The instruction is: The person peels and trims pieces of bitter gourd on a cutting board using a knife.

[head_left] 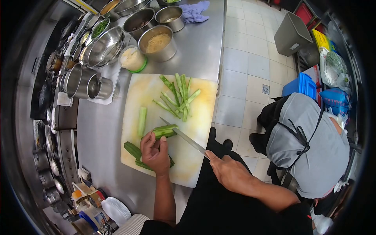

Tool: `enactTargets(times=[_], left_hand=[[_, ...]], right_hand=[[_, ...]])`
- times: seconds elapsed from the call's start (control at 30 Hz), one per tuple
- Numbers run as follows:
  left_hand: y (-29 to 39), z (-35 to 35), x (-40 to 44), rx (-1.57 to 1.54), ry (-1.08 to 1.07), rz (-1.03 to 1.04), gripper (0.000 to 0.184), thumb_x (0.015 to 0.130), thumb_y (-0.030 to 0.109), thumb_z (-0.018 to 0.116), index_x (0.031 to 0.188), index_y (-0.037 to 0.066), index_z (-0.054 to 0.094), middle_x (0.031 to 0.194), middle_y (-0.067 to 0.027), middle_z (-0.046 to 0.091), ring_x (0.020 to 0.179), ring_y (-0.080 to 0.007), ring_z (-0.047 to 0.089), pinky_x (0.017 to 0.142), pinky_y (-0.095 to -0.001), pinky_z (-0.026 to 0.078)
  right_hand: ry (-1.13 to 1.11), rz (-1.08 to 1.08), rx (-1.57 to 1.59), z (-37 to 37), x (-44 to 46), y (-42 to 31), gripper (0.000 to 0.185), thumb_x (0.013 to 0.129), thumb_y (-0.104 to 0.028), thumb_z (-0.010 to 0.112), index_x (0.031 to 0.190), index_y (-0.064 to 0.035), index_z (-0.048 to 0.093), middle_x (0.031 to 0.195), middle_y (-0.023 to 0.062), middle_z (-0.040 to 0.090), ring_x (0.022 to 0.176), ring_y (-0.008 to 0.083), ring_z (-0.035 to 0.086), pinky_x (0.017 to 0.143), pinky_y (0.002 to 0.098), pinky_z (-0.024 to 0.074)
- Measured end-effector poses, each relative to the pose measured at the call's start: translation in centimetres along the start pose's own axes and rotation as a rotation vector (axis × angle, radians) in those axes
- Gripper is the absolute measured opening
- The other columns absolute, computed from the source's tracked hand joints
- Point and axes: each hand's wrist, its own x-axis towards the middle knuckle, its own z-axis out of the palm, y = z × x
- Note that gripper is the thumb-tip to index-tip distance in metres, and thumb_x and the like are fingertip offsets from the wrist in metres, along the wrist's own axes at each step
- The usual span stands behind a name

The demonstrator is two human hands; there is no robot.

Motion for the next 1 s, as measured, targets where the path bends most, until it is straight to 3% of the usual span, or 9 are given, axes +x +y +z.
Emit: enactTargets(times=[0.27, 0.37, 0.43, 0.63, 0.7, 0.87, 1.0], left_hand=[[-0.4, -0.3, 0.0, 0.010, -0.015, 0.034, 0.035, 0.086, -0.014, 0.069, 0.120, -0.007, 0.064, 0.132, -0.0173, 0.054, 0.113, -0.0236, 0.064, 0.086, -0.0314, 0.062], [-0.1, -0.8, 0.2, 0.012, -0.047, -0.041, 0.036, 0.088, -0.014, 0.066, 0.123, -0.007, 0.062, 0.137, -0.0194, 0.053, 0.117, -0.0251, 0.063, 0.091, -0.0330, 0.060], [-0.4, -1.1, 0.8, -0.048, -0.100, -0.049, 0.037, 0.088, -0.015, 0.064, 0.124, -0.006, 0.060, 0.139, -0.0201, 0.053, 0.119, -0.0257, 0.061, 0.094, -0.0344, 0.058], [0.7, -0.9, 1.4, -0.098, -0.188, -0.082, 0.039, 0.090, -0.015, 0.060, 0.127, -0.006, 0.056, 0.141, -0.0202, 0.052, 0.126, -0.0254, 0.056, 0.101, -0.0375, 0.054], [0.2, -1.2, 1.4, -0.069, -0.205, -0.032, 0.038, 0.090, -0.014, 0.062, 0.126, -0.006, 0.056, 0.139, -0.0194, 0.053, 0.125, -0.0240, 0.056, 0.101, -0.0369, 0.055], [0.3, -1.1, 1.2, -0.114, -0.146, -0.174, 0.042, 0.090, -0.008, 0.070, 0.130, -0.006, 0.057, 0.129, -0.0147, 0.056, 0.120, -0.0197, 0.056, 0.097, -0.0328, 0.058], [0.9, -1.0, 1.4, 0.071, -0.189, -0.036, 0.039, 0.090, -0.008, 0.071, 0.127, -0.005, 0.061, 0.130, -0.0141, 0.057, 0.119, -0.0197, 0.057, 0.094, -0.0317, 0.058]], right_hand=[[-0.029, 0.017, -0.040, 0.8, 1.6, 1.7, 0.042, 0.104, -0.017, 0.046, 0.139, 0.0065, 0.050, 0.072, 0.0291, 0.060, 0.066, 0.0438, 0.063, 0.064, 0.0542, 0.0550], [-0.045, 0.021, 0.090, -0.7, 2.7, 2.1, 0.040, 0.105, -0.020, 0.045, 0.137, 0.0025, 0.053, 0.076, 0.0257, 0.062, 0.072, 0.0422, 0.065, 0.068, 0.0519, 0.0540], [-0.257, 0.180, 0.385, -2.9, 3.4, 1.4, 0.038, 0.107, -0.022, 0.043, 0.136, -0.0013, 0.054, 0.083, 0.0229, 0.065, 0.079, 0.0430, 0.065, 0.073, 0.0499, 0.0513], [-0.083, -0.047, 0.363, -2.0, 2.7, 1.7, 0.036, 0.106, -0.021, 0.045, 0.135, -0.0022, 0.055, 0.090, 0.0252, 0.066, 0.084, 0.0465, 0.064, 0.076, 0.0487, 0.0494], [-0.056, -0.043, 0.357, -2.5, 1.7, 0.9, 0.036, 0.106, -0.021, 0.046, 0.135, -0.0013, 0.055, 0.090, 0.0261, 0.066, 0.085, 0.0465, 0.064, 0.076, 0.0487, 0.0494], [0.031, -0.001, 0.289, -2.2, -1.2, 0.1, 0.038, 0.104, -0.019, 0.049, 0.136, 0.0015, 0.049, 0.087, 0.0309, 0.065, 0.083, 0.0496, 0.064, 0.075, 0.0545, 0.0501], [0.053, 0.006, 0.295, -1.2, -3.1, -0.7, 0.036, 0.103, -0.018, 0.051, 0.134, 0.0005, 0.048, 0.084, 0.0320, 0.065, 0.079, 0.0511, 0.064, 0.072, 0.0572, 0.0502]])
